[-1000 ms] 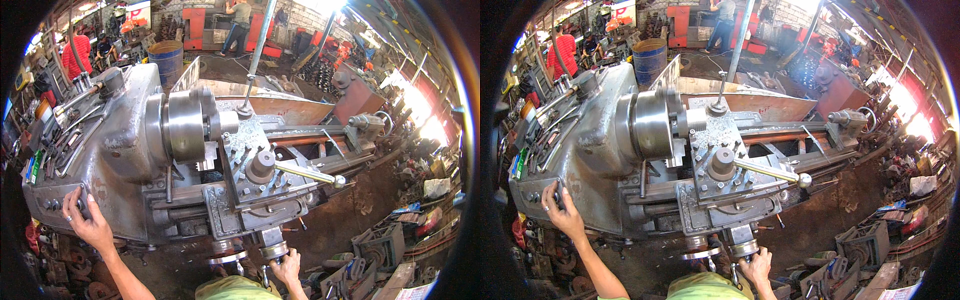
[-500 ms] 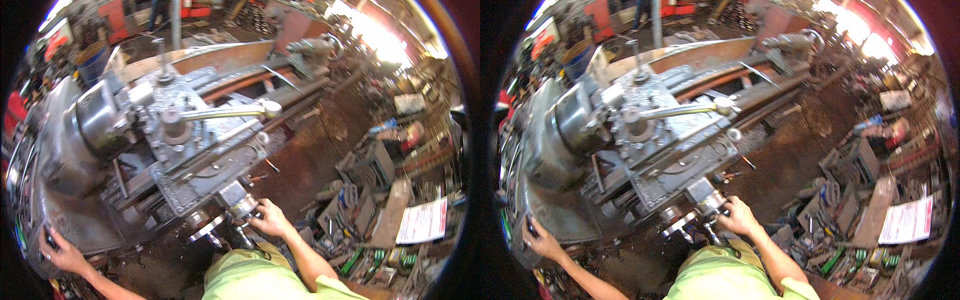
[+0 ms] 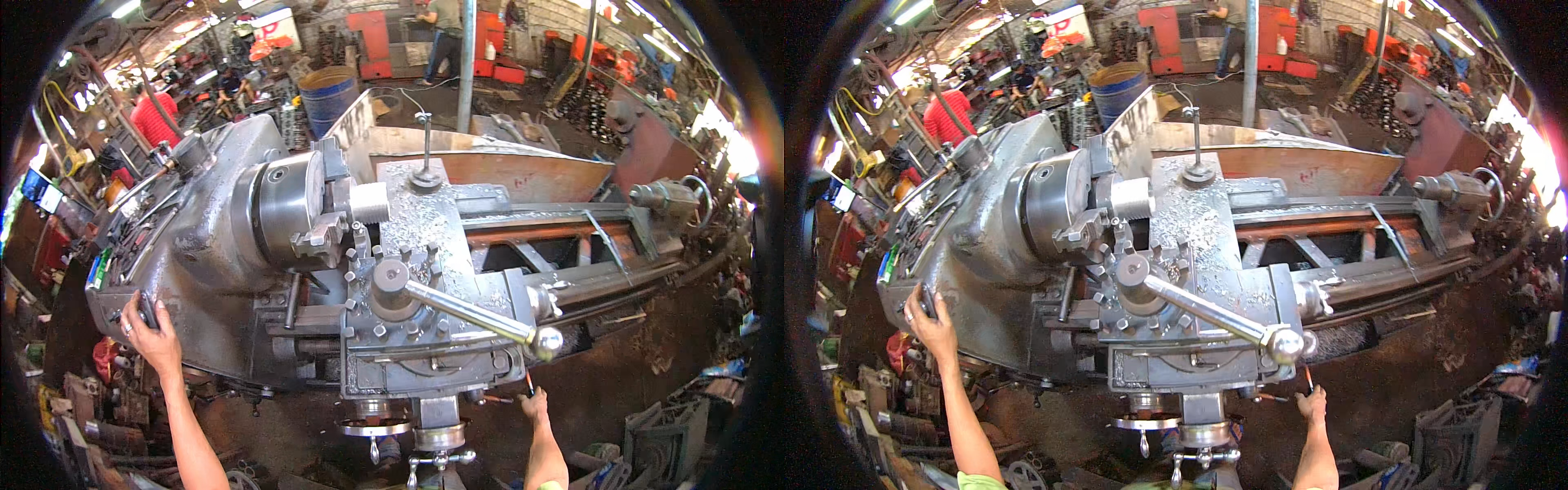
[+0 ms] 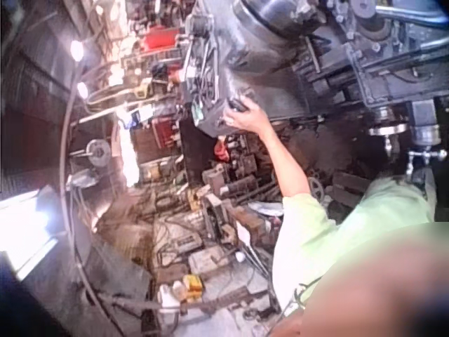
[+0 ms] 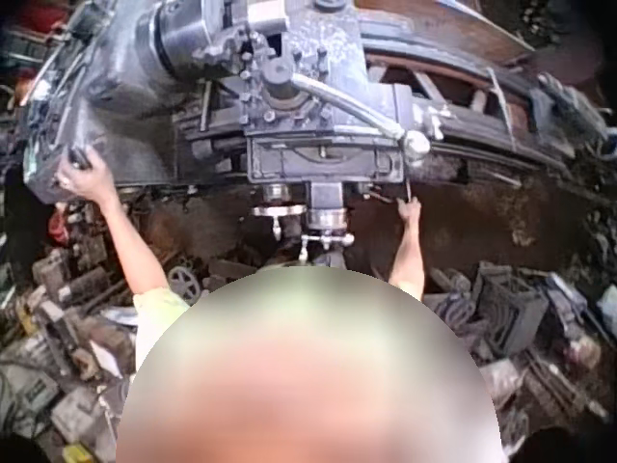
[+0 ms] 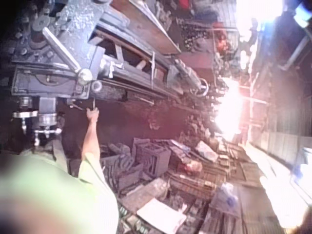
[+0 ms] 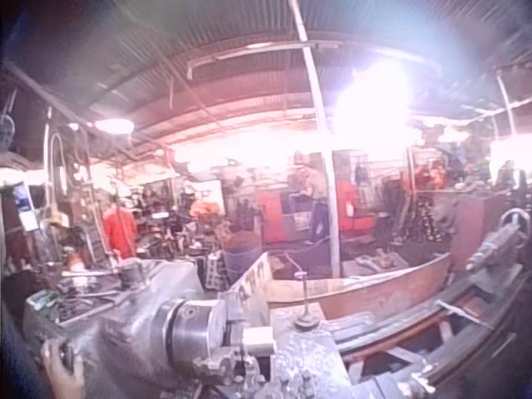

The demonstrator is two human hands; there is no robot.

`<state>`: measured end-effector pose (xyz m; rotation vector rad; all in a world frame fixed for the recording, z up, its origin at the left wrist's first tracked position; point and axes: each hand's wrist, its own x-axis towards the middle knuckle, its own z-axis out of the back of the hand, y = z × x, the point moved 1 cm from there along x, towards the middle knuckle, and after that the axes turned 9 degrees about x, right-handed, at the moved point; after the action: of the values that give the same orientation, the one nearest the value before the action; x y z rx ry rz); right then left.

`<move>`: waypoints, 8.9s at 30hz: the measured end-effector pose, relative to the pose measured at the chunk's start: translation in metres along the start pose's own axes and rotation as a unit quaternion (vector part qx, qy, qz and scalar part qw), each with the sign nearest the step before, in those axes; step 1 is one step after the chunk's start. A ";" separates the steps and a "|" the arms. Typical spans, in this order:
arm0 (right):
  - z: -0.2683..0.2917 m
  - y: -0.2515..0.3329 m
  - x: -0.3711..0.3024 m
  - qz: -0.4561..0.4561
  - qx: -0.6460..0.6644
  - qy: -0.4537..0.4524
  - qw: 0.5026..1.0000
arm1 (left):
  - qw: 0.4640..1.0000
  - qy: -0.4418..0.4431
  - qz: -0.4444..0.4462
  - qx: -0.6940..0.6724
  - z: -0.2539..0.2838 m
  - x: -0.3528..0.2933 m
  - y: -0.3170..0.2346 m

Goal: The person operates a metal lathe, using both hands to turn control wheels and levers while a cylindrical metal workpiece rotates in the chuck. The person repeatedly adjusts the tool carriage and cross-slide, then repositions hands on the control panel and wheels throughout the clip.

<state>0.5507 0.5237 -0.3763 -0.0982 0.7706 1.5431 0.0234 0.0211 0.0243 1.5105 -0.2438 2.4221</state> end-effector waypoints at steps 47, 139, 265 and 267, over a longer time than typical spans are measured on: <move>0.053 0.102 -0.271 0.213 0.292 -0.137 0.922 | 0.991 0.010 0.041 -0.126 0.010 -0.001 0.000; 0.045 0.176 -0.330 0.170 -0.036 0.179 0.968 | 0.972 0.004 0.123 -0.201 0.026 -0.001 -0.003; 0.163 0.258 -0.030 0.167 0.545 0.011 0.822 | 0.409 0.896 -0.173 0.029 -0.029 -0.425 0.018; 0.161 0.255 -0.027 0.190 0.546 0.024 0.816 | 0.429 0.901 -0.055 0.031 -0.025 -0.425 0.016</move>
<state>0.3845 0.6027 -0.1362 0.9232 1.6851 1.2330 0.1738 -0.0478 -0.3683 -1.4869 0.4062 2.3506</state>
